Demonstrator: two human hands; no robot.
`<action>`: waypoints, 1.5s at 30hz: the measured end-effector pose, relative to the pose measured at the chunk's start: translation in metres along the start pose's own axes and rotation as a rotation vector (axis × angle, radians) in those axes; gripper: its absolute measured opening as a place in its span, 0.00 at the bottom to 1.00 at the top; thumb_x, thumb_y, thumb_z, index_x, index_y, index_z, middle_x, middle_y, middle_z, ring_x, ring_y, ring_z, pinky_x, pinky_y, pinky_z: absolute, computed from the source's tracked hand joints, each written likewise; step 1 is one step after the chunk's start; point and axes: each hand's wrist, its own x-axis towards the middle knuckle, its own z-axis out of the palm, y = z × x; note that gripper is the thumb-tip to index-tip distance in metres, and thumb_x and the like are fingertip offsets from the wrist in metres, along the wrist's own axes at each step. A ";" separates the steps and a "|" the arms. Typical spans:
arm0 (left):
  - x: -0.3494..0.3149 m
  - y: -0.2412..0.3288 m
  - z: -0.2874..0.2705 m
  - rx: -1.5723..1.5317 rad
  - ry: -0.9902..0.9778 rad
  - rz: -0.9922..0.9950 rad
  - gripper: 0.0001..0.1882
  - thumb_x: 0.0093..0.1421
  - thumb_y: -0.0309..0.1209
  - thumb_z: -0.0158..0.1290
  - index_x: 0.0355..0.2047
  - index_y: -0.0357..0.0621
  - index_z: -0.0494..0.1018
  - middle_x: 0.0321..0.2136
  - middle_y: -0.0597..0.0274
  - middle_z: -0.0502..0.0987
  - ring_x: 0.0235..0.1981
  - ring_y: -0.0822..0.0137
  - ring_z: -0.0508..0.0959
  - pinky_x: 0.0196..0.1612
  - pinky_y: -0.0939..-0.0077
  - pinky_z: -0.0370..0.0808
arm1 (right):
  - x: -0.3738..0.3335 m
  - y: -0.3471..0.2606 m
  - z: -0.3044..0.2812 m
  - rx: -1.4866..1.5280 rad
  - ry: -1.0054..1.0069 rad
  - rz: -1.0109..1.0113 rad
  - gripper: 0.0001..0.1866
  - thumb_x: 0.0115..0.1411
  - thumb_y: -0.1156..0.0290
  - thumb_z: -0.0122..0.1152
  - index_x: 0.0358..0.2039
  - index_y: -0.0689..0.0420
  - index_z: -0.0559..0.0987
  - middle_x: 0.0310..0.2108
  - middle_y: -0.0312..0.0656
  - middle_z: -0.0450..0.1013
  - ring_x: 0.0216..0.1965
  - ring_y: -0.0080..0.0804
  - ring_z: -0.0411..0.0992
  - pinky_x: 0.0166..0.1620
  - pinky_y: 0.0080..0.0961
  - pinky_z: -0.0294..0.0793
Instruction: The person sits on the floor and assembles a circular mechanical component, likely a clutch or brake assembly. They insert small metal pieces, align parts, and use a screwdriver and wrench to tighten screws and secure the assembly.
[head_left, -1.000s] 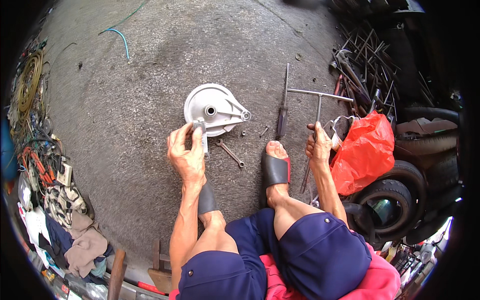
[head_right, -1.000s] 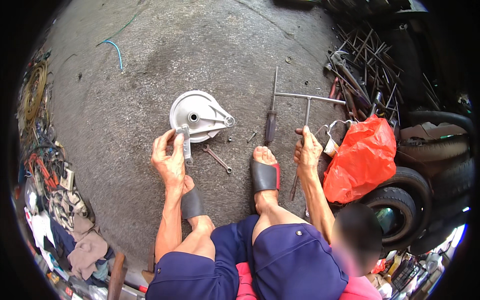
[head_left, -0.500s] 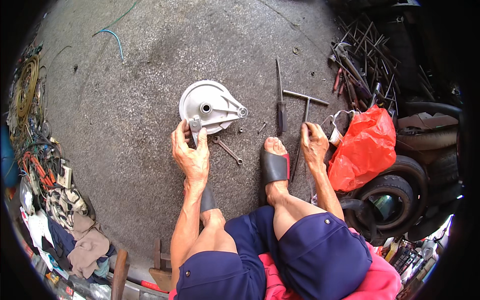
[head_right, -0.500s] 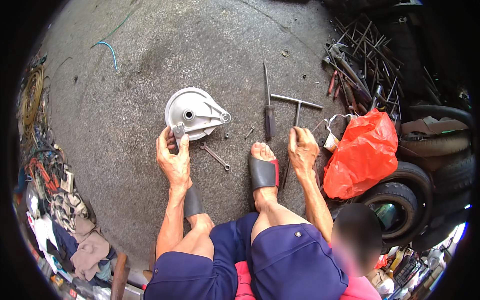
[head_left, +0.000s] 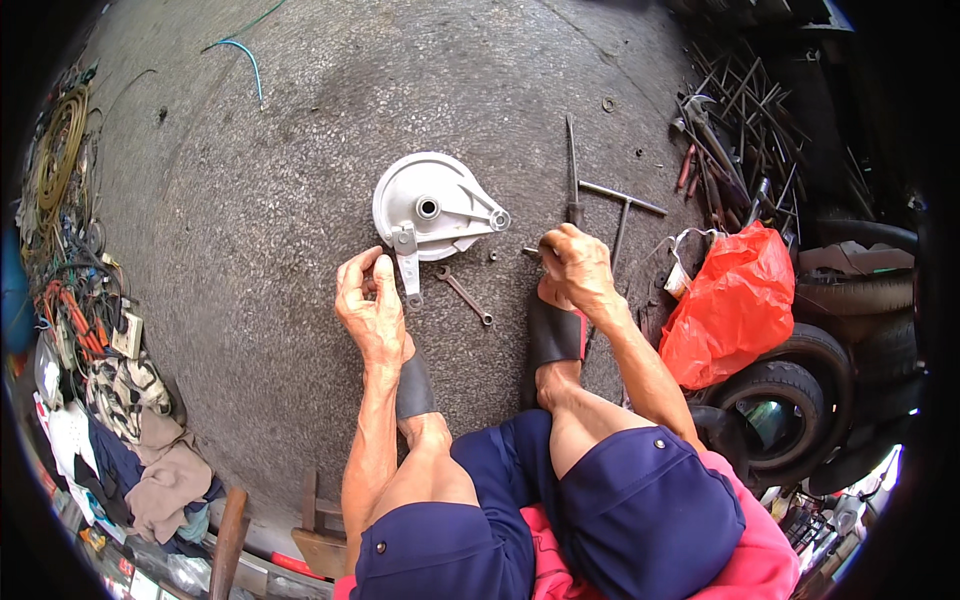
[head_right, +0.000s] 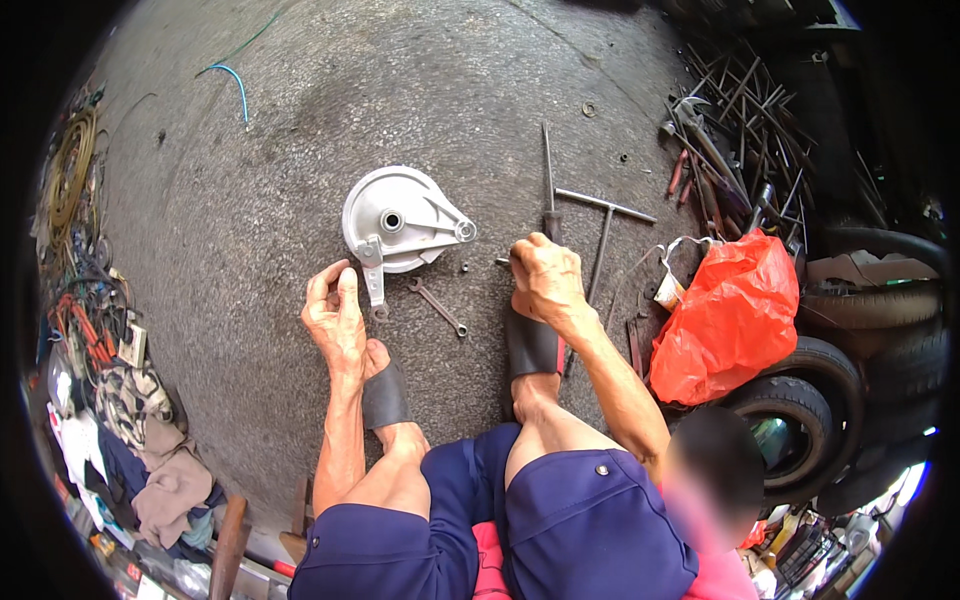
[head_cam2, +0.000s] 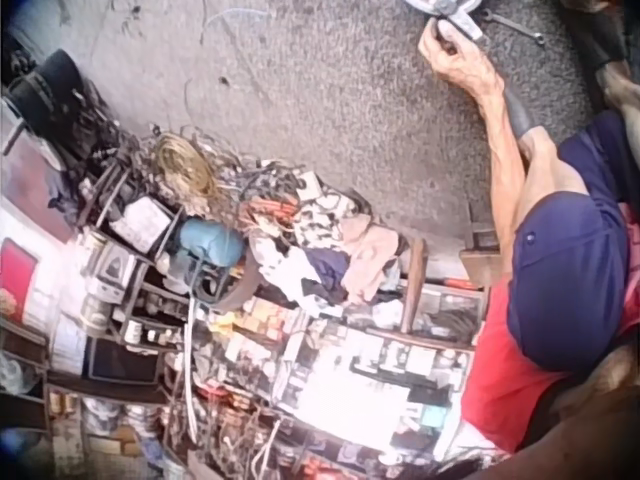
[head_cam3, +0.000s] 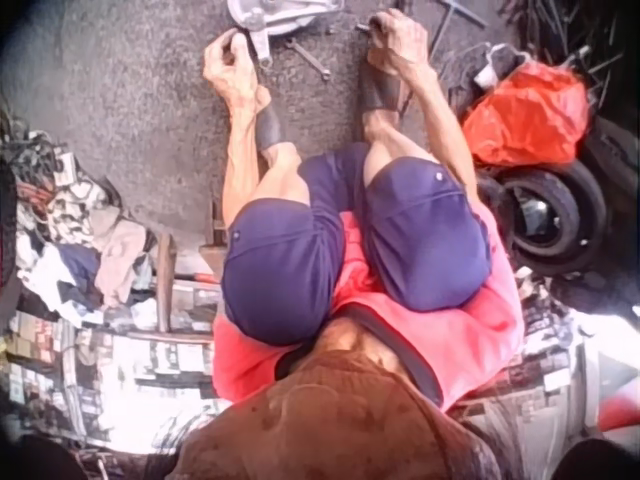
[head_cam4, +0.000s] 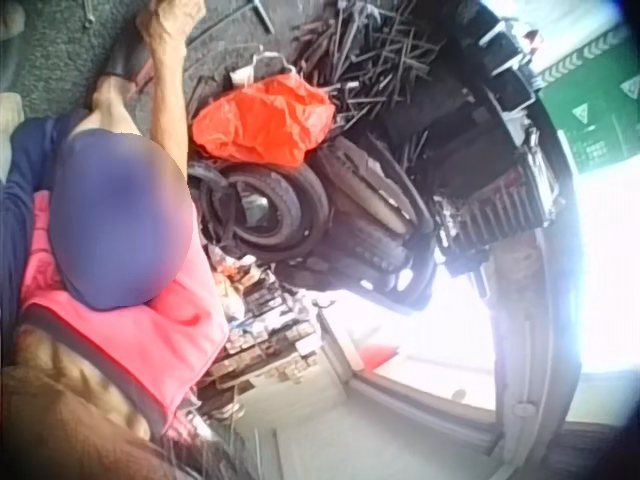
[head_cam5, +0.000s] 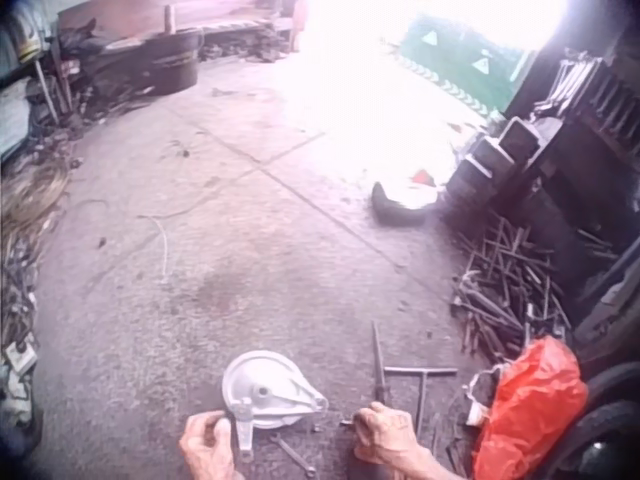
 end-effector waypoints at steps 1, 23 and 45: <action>0.000 0.007 -0.001 0.004 0.004 0.000 0.10 0.64 0.32 0.57 0.41 0.40 0.79 0.39 0.61 0.77 0.33 0.70 0.77 0.34 0.76 0.75 | 0.004 -0.010 -0.006 0.096 0.048 0.071 0.06 0.53 0.74 0.63 0.23 0.58 0.74 0.26 0.46 0.73 0.31 0.48 0.75 0.34 0.41 0.74; -0.025 0.064 -0.001 -0.072 -0.384 0.106 0.18 0.55 0.20 0.63 0.47 0.41 0.79 0.37 0.62 0.79 0.34 0.75 0.79 0.35 0.82 0.75 | 0.031 -0.104 -0.016 1.455 -0.441 0.581 0.12 0.56 0.66 0.71 0.32 0.60 0.79 0.23 0.35 0.75 0.17 0.17 0.69 0.19 0.14 0.64; 0.056 0.000 -0.023 0.121 -0.322 0.102 0.07 0.63 0.21 0.53 0.40 0.36 0.79 0.32 0.65 0.77 0.30 0.75 0.76 0.34 0.80 0.73 | 0.012 -0.058 0.020 0.277 -0.252 0.222 0.16 0.60 0.61 0.62 0.39 0.62 0.80 0.29 0.49 0.78 0.29 0.43 0.77 0.35 0.37 0.75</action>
